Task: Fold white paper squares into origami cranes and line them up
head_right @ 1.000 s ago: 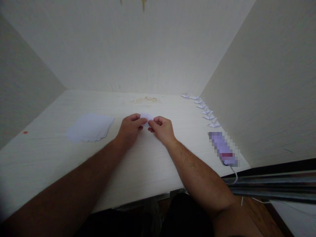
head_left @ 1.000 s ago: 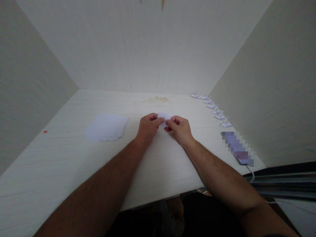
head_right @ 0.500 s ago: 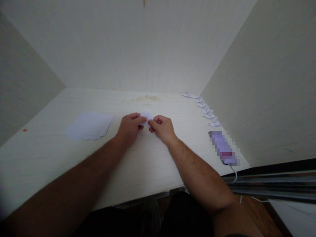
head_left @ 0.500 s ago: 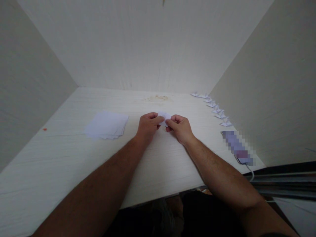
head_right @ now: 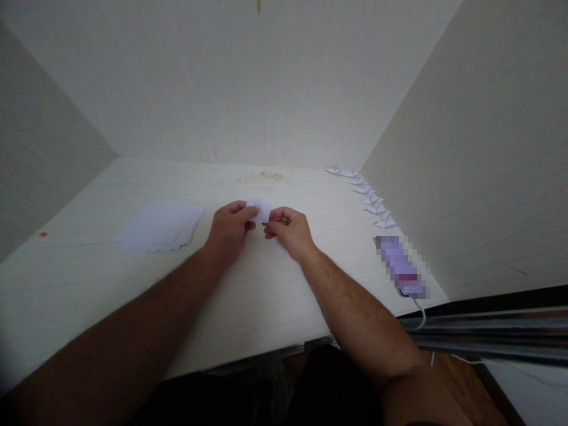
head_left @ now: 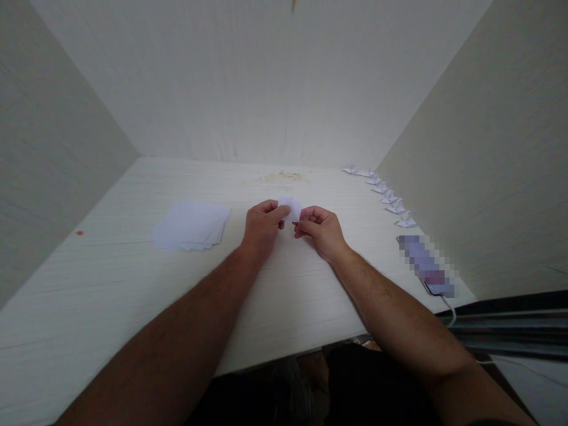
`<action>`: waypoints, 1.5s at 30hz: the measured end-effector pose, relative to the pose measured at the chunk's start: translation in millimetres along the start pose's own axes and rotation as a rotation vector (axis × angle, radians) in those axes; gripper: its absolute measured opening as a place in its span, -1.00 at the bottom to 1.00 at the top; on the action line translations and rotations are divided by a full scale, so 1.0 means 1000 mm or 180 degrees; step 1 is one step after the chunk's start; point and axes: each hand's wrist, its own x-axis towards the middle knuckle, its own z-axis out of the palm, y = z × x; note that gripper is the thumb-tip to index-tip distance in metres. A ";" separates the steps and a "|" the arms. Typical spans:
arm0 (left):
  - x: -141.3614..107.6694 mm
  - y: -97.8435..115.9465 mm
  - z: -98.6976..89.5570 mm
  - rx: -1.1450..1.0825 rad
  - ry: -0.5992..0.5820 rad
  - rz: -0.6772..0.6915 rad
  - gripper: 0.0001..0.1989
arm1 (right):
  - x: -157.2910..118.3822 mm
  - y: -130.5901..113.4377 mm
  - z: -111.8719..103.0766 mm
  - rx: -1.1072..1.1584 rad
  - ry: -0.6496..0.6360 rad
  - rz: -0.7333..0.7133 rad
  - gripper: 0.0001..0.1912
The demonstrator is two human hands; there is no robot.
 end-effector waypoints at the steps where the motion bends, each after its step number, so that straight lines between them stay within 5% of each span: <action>1: 0.000 0.000 0.000 -0.0028 -0.0026 -0.0006 -0.84 | 0.000 0.000 0.000 -0.0017 0.0004 0.0042 -0.77; 20: -0.006 0.005 0.005 -0.0204 -0.0405 -0.0213 -0.82 | -0.004 -0.008 -0.001 -0.0901 0.0538 -0.0542 -0.76; 45: -0.009 0.007 0.001 0.0400 -0.0794 0.0016 -0.80 | -0.001 -0.001 -0.006 -0.0622 0.0495 -0.0610 -0.81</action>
